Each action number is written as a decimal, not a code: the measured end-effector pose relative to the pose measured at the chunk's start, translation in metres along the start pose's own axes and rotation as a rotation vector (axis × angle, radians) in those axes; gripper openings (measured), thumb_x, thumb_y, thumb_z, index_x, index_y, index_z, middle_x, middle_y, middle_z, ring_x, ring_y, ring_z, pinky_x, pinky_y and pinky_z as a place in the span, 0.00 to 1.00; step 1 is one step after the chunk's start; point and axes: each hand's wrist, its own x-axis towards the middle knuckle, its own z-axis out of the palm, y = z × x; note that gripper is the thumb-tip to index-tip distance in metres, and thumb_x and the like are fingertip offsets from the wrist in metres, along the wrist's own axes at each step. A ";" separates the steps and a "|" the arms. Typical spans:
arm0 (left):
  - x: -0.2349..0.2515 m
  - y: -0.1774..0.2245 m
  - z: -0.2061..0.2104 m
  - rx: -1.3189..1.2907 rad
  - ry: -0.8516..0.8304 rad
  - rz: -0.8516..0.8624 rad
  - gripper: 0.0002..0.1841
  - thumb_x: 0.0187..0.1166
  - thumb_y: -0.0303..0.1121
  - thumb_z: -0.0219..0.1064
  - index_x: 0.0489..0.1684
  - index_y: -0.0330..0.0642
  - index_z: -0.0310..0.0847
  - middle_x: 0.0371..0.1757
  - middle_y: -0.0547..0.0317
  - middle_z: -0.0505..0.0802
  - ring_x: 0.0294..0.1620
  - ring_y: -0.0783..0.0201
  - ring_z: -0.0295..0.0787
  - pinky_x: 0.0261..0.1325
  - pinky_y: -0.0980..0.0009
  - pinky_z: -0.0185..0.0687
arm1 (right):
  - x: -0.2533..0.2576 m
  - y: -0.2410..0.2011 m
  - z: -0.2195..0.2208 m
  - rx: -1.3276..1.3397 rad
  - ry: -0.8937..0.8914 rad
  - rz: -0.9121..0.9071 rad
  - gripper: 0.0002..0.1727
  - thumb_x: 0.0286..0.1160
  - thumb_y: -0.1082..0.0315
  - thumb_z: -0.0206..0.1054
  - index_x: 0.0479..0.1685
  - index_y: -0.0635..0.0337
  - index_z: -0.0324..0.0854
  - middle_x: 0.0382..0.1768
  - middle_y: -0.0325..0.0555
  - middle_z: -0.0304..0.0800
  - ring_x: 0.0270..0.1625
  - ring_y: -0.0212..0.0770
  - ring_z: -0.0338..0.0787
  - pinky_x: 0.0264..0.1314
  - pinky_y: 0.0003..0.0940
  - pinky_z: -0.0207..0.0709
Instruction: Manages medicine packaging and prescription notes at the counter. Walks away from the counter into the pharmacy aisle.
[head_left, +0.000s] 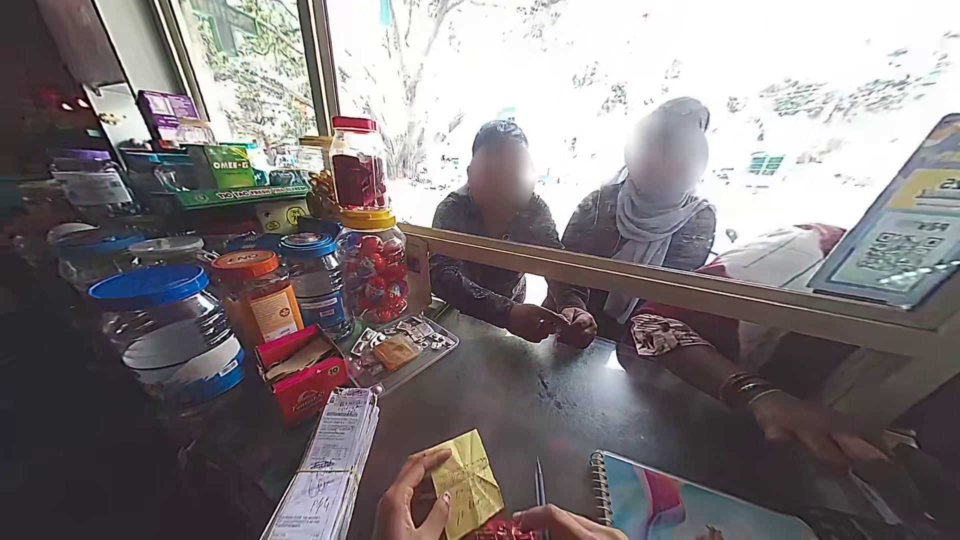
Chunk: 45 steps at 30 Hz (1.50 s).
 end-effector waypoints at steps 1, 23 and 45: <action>0.004 0.000 0.000 0.048 0.004 0.005 0.23 0.68 0.17 0.64 0.65 0.27 0.82 0.70 0.39 0.84 0.58 0.63 0.91 0.59 0.71 0.89 | 0.002 0.002 0.000 -0.078 -0.044 -0.002 0.20 0.82 0.71 0.48 0.59 0.69 0.84 0.45 0.61 0.94 0.41 0.56 0.94 0.43 0.55 0.82; 0.003 -0.015 0.000 0.136 0.104 -0.129 0.26 0.61 0.18 0.69 0.64 0.36 0.86 0.70 0.45 0.85 0.48 0.69 0.94 0.49 0.75 0.91 | 0.049 0.046 0.051 -0.409 0.197 -0.428 0.07 0.76 0.67 0.63 0.35 0.59 0.84 0.22 0.43 0.85 0.20 0.38 0.87 0.15 0.29 0.75; 0.004 -0.009 0.002 0.238 0.161 -0.156 0.25 0.67 0.19 0.69 0.68 0.34 0.83 0.70 0.41 0.84 0.49 0.70 0.93 0.51 0.79 0.89 | 0.052 0.046 0.060 -0.451 0.166 -0.544 0.09 0.83 0.69 0.58 0.39 0.59 0.83 0.40 0.48 0.95 0.25 0.37 0.90 0.20 0.25 0.76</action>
